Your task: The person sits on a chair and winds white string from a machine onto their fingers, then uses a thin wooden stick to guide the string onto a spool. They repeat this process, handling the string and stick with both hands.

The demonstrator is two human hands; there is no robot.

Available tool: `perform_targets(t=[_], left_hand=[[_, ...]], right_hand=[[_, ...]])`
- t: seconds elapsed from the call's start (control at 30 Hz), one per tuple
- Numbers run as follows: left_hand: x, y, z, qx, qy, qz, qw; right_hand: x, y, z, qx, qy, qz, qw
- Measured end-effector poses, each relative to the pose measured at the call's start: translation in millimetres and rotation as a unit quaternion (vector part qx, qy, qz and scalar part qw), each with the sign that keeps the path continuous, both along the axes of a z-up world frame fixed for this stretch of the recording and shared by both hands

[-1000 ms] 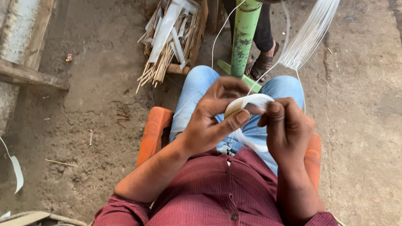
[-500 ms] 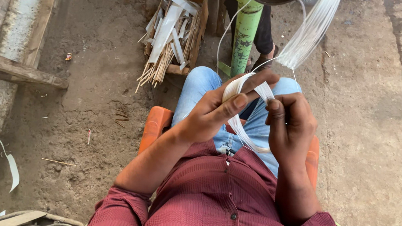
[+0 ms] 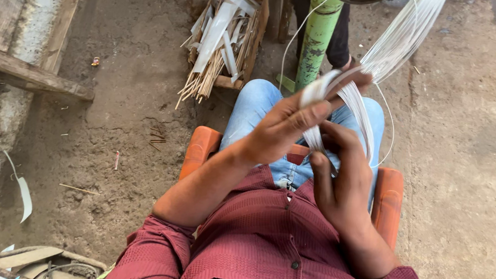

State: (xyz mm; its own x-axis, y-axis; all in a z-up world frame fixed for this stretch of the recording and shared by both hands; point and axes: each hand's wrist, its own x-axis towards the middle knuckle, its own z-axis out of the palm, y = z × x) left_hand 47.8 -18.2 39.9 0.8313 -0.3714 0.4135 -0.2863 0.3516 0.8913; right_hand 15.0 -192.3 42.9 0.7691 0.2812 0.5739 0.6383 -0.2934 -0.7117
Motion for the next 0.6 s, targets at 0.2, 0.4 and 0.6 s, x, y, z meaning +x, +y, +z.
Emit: perform_targets(t=[0.2,0.4,0.6], left_hand=[[-6,-7,0,-0.06,0.068,0.005,0.996],[-11,-7,5,0.059,0.141,0.081,0.985],[-15,-8,-8,-0.026,0.095,0.05,0.994]], right_hand=[[9,-4,-2,0.007,0.102,0.048,0.994],[12,-9,-1,-0.078,0.075,0.071,0.992],[11,-12,0,-0.14,0.07,0.076,0.985]])
